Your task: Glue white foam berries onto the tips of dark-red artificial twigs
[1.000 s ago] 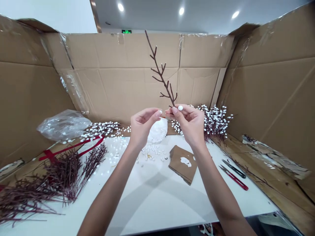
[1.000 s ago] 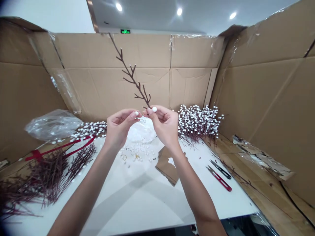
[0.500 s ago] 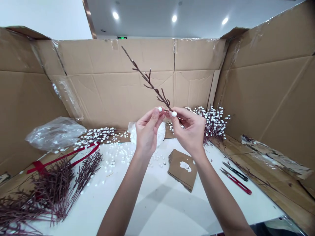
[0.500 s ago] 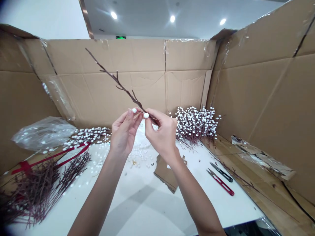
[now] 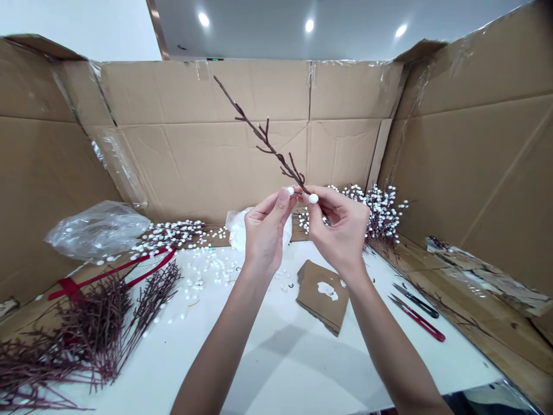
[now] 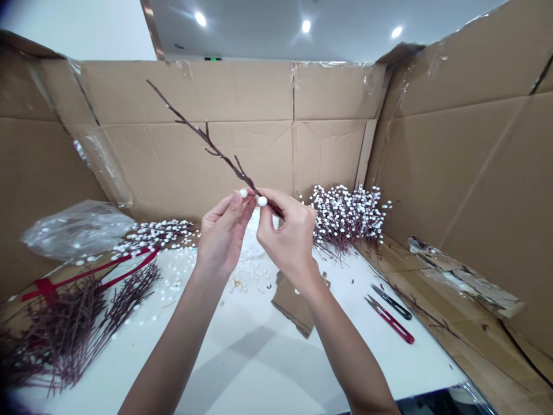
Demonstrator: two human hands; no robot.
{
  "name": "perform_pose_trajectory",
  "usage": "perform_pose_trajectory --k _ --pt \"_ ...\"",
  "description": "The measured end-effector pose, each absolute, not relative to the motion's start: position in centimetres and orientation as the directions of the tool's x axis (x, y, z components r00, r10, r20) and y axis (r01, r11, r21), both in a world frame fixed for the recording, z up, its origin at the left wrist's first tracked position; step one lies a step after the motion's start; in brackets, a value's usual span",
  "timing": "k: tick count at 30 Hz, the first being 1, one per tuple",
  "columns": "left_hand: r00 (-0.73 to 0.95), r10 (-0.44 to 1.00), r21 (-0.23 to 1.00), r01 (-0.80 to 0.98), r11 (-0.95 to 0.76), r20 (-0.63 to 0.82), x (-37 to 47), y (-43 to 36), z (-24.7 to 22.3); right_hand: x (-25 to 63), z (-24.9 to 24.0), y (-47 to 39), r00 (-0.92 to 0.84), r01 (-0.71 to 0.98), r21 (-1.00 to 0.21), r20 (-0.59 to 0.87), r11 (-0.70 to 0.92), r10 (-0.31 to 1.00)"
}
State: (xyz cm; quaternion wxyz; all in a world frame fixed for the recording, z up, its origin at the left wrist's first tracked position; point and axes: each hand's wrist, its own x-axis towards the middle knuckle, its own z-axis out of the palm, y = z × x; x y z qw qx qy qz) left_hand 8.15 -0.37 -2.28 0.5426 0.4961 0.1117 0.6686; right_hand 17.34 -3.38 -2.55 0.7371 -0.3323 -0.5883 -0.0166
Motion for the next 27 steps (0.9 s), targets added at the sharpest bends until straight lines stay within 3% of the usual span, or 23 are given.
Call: perform_pose_trajectory --k 27 --pt "-0.010 0.830 0.651 -0.614 -0.445 0.558 8.56 -1.31 -2.23 17.24 -3.09 -3.16 0.297 0.518 -0.380 0.920 0.766 0.255"
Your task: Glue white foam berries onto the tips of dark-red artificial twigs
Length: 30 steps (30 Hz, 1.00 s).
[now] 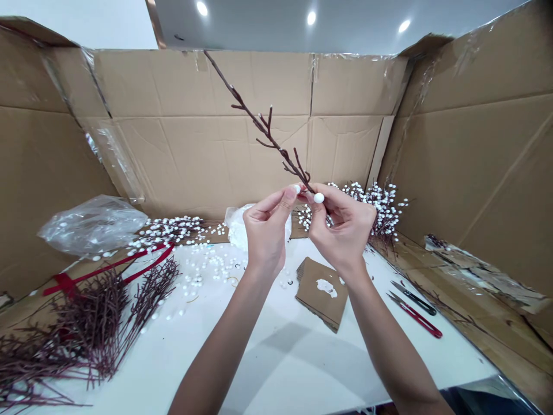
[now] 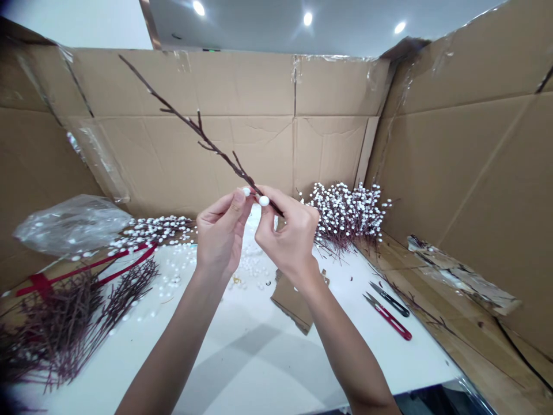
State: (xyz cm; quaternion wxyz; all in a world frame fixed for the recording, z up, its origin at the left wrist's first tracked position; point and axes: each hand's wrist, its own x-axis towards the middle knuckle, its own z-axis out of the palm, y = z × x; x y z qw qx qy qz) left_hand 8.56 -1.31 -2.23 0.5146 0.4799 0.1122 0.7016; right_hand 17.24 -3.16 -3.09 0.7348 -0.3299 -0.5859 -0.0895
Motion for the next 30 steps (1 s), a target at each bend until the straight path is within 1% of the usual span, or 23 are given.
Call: perform_pose_trajectory --k 5,14,18,21,24,27,30 --pt "-0.038 0.841 0.643 -0.627 -0.440 0.539 8.7 -1.5 -2.3 17.3 -3.3 -2.9 0.289 0.535 -0.364 0.927 0.762 0.240" --pt "-0.022 0.808 0.634 -0.608 -0.478 0.589 8.8 -1.2 -2.6 17.4 -3.2 -2.9 0.261 0.619 -0.310 0.948 0.722 0.183" --pt "-0.022 0.794 0.626 -0.601 -0.496 0.608 8.8 -1.1 -2.7 17.5 -3.2 -2.8 0.260 0.631 -0.322 0.945 0.706 0.199" --pt "-0.024 0.807 0.638 -0.598 -0.484 0.590 8.7 -0.7 -2.7 17.4 -3.3 -2.7 0.263 0.573 -0.368 0.929 0.732 0.262" --pt "-0.013 0.821 0.657 -0.593 -0.465 0.570 8.2 -0.1 -2.5 17.2 -3.0 -2.8 0.234 0.466 -0.453 0.892 0.760 0.387" --pt "-0.010 0.825 0.669 -0.579 -0.466 0.566 7.2 0.7 -2.1 17.4 -2.5 -3.1 0.142 0.394 -0.548 0.829 0.737 0.541" --pt "0.032 0.832 0.684 -0.587 -0.433 0.554 6.0 1.3 -1.7 18.5 -2.0 -3.4 0.037 0.370 -0.635 0.739 0.678 0.672"
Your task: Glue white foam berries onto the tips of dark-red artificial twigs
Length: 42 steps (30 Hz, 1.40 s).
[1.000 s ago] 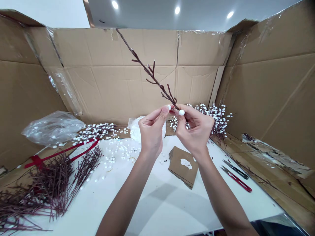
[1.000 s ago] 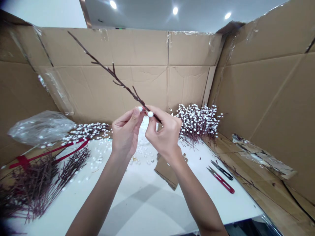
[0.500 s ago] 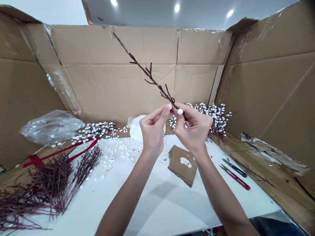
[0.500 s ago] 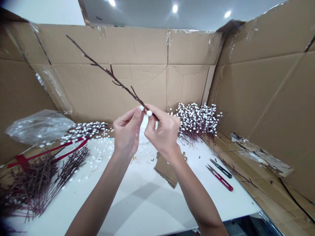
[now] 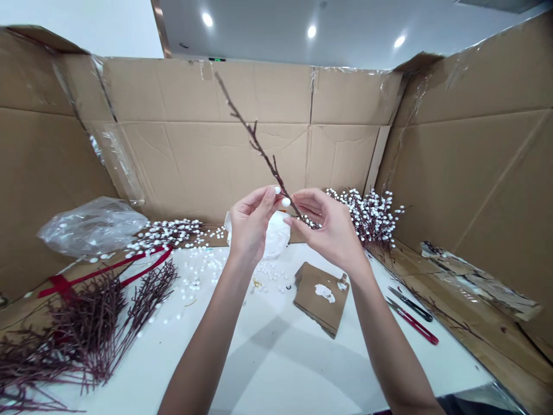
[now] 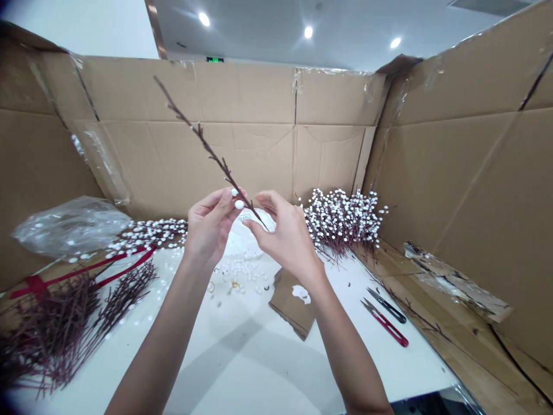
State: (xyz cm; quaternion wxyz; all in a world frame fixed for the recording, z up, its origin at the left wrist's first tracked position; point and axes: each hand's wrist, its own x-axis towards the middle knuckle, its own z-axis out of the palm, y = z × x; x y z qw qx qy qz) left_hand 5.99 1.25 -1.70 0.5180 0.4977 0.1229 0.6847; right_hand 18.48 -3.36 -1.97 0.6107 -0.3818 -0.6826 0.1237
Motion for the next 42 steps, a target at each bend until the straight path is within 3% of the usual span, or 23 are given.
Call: perform_pose_trajectory --k 4,8,15,32,38,42 --pt "0.239 0.843 0.762 -0.589 -0.268 0.481 4.5 1.8 -1.4 20.4 -1.5 -3.6 -0.093 0.237 -0.744 0.622 0.624 0.777" --pt "0.445 0.805 0.841 -0.528 -0.119 0.393 3.9 2.6 -1.6 20.8 -1.2 -3.7 -0.085 0.133 -0.756 0.636 0.641 0.767" --pt "0.574 0.723 0.850 -0.525 -0.036 0.385 3.8 3.0 -2.1 18.8 -1.4 -3.7 -0.074 0.084 -0.756 0.645 0.650 0.760" --pt "0.551 0.757 0.857 -0.514 -0.024 0.351 4.6 3.7 -2.9 16.7 -2.4 -2.4 0.278 -0.168 -0.735 0.604 0.656 0.747" --pt "0.603 0.708 0.915 -0.368 -0.163 0.369 3.2 3.6 -2.3 17.4 -2.4 -1.9 0.324 -0.210 -0.725 0.582 0.656 0.746" --pt "0.742 0.616 0.952 -0.099 -0.289 0.264 2.8 3.2 -2.1 17.9 -2.5 -1.4 0.326 -0.169 -0.734 0.589 0.658 0.740"
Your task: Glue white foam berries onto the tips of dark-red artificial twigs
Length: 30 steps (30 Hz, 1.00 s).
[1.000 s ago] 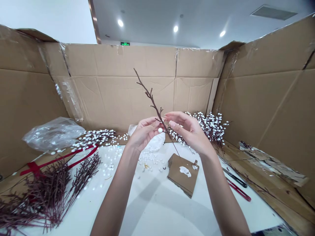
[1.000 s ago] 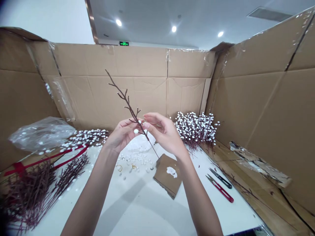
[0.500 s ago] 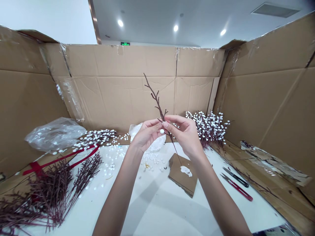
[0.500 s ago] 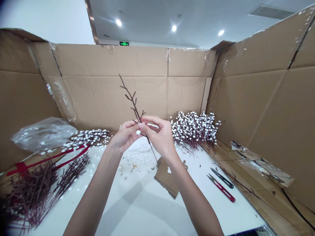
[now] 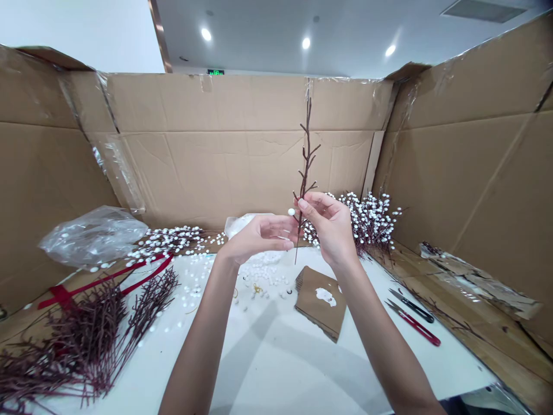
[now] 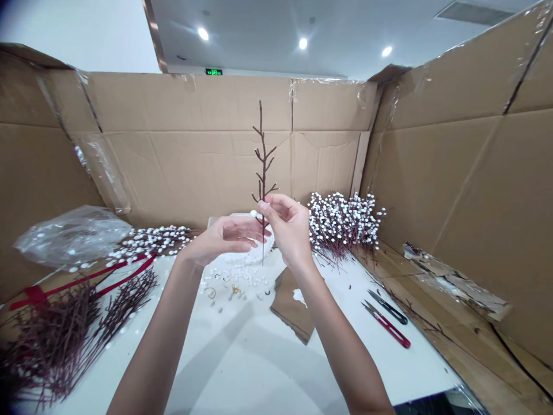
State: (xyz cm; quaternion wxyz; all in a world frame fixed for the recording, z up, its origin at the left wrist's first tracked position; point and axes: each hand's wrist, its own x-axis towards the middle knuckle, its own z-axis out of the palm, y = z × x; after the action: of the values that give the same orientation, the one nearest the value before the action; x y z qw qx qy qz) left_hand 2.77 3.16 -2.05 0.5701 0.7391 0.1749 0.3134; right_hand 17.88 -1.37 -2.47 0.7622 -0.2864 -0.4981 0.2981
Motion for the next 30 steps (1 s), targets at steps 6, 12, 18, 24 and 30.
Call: perform_pose_trajectory --k 6,12,18,24,30 --pt "0.747 0.590 0.888 0.001 -0.461 0.306 4.3 3.1 -2.9 18.0 -2.6 -1.2 0.289 -0.153 -0.720 0.622 0.677 0.728" --pt "0.710 0.592 0.841 0.000 -0.542 0.382 5.0 3.1 -3.4 18.1 -2.5 -1.2 0.188 -0.108 -0.720 0.662 0.686 0.725" --pt "0.690 0.599 0.835 -0.012 -0.550 0.405 5.7 2.7 -3.4 17.9 -2.4 -1.1 0.207 -0.100 -0.727 0.653 0.679 0.729" --pt "0.692 0.608 0.860 -0.036 -0.508 0.389 6.2 2.2 -3.3 17.7 -2.5 -0.9 0.297 -0.032 -0.719 0.657 0.695 0.693" --pt "0.737 0.622 0.886 0.069 -0.458 0.264 3.7 2.3 -3.7 17.8 -2.4 -0.8 0.252 -0.029 -0.734 0.652 0.679 0.715"
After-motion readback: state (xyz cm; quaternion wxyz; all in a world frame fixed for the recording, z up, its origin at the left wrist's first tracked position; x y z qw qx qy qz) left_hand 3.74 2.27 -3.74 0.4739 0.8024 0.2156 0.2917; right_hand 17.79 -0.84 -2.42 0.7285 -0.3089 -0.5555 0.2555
